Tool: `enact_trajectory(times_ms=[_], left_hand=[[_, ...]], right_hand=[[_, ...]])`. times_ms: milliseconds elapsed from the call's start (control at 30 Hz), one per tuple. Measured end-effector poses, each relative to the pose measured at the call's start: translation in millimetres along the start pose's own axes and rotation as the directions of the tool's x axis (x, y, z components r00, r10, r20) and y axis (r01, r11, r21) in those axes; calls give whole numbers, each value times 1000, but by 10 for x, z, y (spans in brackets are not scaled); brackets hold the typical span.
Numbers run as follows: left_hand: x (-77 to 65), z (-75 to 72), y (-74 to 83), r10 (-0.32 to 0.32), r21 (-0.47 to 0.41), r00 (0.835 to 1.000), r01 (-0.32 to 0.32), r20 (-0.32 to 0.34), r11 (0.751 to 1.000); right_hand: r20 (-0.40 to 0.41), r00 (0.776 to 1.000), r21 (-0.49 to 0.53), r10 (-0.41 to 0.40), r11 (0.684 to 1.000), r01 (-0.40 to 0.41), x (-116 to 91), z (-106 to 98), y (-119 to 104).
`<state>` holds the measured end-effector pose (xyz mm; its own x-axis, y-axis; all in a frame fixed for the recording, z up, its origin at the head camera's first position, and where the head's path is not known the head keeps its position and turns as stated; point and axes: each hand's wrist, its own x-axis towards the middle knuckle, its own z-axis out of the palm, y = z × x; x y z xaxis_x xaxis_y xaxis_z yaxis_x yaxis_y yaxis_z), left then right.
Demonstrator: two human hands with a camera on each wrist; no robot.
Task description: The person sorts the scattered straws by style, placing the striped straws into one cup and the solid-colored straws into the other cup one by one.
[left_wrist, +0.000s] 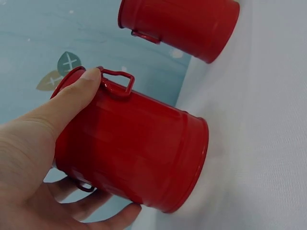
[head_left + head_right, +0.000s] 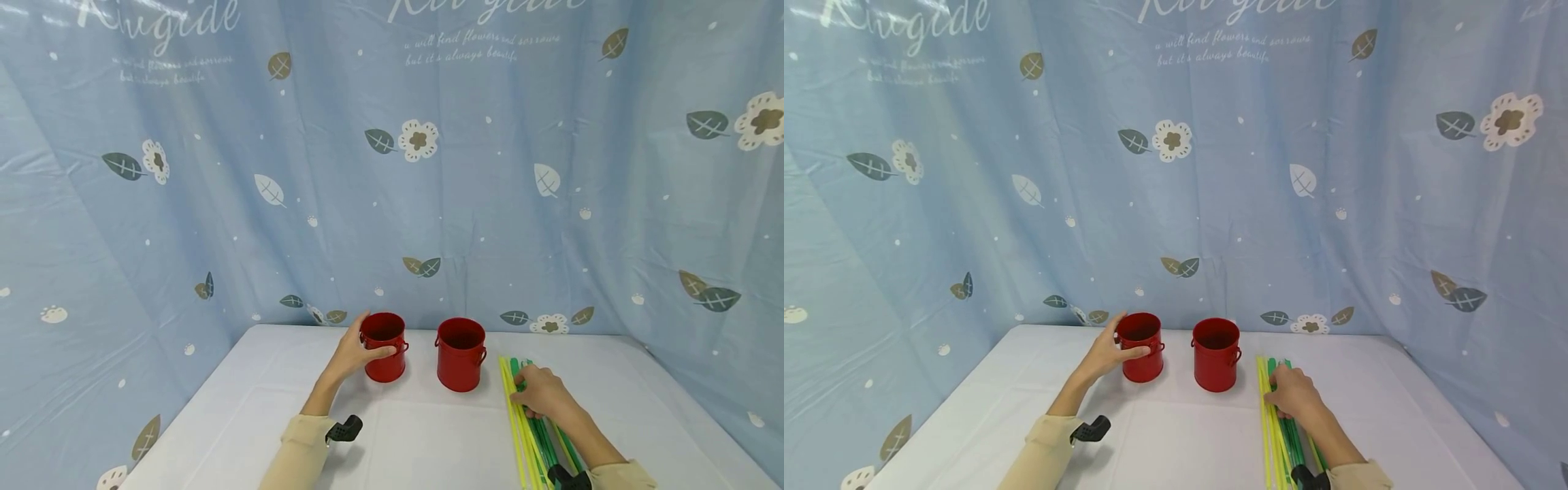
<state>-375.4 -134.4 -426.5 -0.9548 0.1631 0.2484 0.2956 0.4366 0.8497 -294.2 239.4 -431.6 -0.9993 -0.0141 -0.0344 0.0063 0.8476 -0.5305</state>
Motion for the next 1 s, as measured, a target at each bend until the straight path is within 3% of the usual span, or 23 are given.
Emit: enact_trajectory(times_ms=[367,1000], left_hand=[[9,15,1,1,-1,1000,-1,-5,1000],[19,14,-50,32,-33,999,-32,2,999]], right_hand=[[3,1000,-40,20,999,-20,15,-19,9],[-28,999,73,-24,997,26,40,-96,44]])
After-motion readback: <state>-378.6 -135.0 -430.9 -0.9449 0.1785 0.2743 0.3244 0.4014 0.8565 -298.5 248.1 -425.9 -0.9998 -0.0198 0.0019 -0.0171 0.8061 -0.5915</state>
